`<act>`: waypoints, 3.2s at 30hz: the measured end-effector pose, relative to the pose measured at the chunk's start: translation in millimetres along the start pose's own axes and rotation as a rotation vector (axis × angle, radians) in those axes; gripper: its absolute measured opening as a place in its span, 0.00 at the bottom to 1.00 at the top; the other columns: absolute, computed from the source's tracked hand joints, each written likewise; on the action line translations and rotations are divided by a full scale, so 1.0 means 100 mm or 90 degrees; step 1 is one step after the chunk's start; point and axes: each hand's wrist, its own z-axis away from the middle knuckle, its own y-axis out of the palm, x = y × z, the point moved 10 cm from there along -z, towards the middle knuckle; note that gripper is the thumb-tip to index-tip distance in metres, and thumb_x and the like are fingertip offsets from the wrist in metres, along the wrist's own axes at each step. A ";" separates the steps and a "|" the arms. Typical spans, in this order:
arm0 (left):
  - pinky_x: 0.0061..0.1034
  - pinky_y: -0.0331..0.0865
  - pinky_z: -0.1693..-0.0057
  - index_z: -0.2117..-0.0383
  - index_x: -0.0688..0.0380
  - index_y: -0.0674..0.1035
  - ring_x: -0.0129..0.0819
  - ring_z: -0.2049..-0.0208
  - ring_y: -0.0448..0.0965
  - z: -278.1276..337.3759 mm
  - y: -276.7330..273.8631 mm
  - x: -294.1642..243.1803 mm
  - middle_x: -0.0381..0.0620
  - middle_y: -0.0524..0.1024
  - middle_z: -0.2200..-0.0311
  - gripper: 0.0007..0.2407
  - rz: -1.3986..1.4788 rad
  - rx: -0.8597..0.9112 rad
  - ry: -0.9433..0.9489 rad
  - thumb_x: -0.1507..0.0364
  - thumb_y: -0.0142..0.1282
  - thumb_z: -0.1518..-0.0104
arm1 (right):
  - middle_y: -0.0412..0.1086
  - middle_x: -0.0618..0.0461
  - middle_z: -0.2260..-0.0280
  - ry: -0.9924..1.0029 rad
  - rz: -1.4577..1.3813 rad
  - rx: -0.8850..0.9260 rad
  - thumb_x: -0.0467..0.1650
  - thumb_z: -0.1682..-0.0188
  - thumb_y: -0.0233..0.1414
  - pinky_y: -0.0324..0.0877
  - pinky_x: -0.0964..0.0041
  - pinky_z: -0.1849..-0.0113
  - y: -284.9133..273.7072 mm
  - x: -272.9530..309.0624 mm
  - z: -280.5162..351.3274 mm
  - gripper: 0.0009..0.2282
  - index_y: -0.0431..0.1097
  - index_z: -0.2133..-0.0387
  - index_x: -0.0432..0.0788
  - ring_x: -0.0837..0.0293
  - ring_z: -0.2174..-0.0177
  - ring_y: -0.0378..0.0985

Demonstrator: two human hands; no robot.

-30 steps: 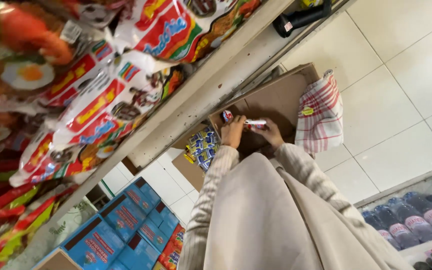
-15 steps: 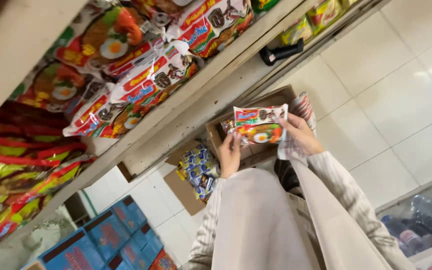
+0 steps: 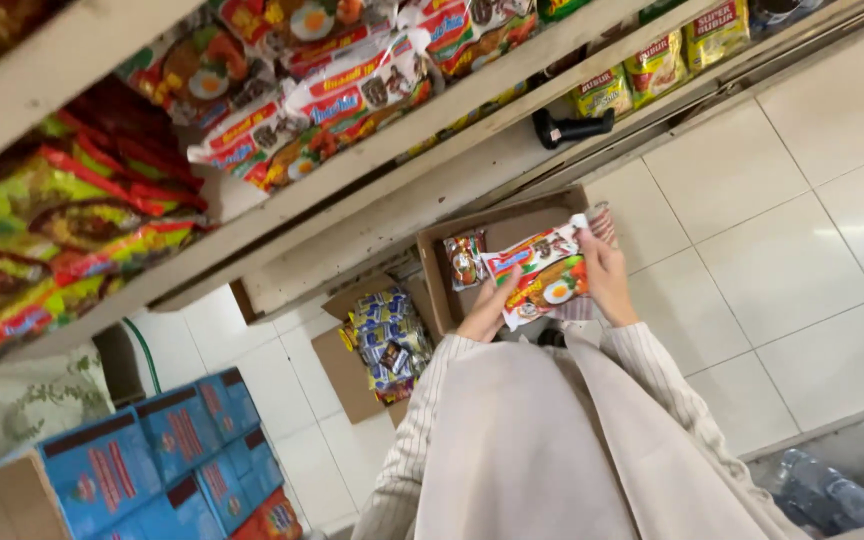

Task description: Restocking instant noodle packages on a grocery store shelf from a cardboard box.

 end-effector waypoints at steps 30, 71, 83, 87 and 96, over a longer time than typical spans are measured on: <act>0.51 0.75 0.44 0.27 0.42 0.51 0.46 0.36 0.69 1.50 -0.06 -0.58 0.48 0.60 0.31 0.30 0.300 -0.213 0.348 0.47 0.26 0.35 | 0.76 0.31 0.66 -0.109 0.768 0.167 0.37 0.56 0.58 0.74 0.42 0.63 -1.01 -2.27 -0.68 0.16 0.78 0.61 0.37 0.34 0.65 0.80; 0.36 0.55 0.29 0.25 0.54 0.42 0.42 0.29 0.57 2.62 0.78 -2.33 0.51 0.53 0.28 0.38 0.129 -0.091 0.581 0.45 0.30 0.36 | 0.68 0.44 0.48 -0.806 -0.150 0.055 0.46 0.39 0.34 0.57 0.45 0.41 1.19 4.61 1.89 0.24 0.69 0.51 0.38 0.43 0.45 0.66; 0.32 0.54 0.27 0.29 0.64 0.54 0.40 0.29 0.59 2.21 0.80 -2.00 0.52 0.59 0.31 0.37 -0.044 -0.107 0.495 0.44 0.22 0.33 | 0.55 0.40 0.34 -0.865 0.314 -0.016 0.44 0.42 0.39 0.37 0.26 0.33 1.45 3.98 2.06 0.23 0.67 0.40 0.47 0.23 0.34 0.45; 0.32 0.60 0.29 0.29 0.69 0.57 0.39 0.34 0.66 2.40 0.88 -2.25 0.55 0.65 0.34 0.38 -0.053 -0.055 0.566 0.44 0.29 0.32 | 0.57 0.36 0.33 -0.737 0.161 0.016 0.45 0.37 0.39 0.50 0.42 0.33 1.27 4.11 1.70 0.26 0.63 0.35 0.38 0.35 0.34 0.56; 0.30 0.67 0.34 0.33 0.72 0.65 0.36 0.41 0.75 2.34 0.73 -2.48 0.57 0.74 0.42 0.38 -0.051 -0.103 0.589 0.44 0.30 0.31 | 0.67 0.53 0.64 -0.457 -0.083 0.109 0.42 0.36 0.48 0.62 0.71 0.61 1.04 3.50 0.90 0.19 0.70 0.52 0.34 0.64 0.67 0.66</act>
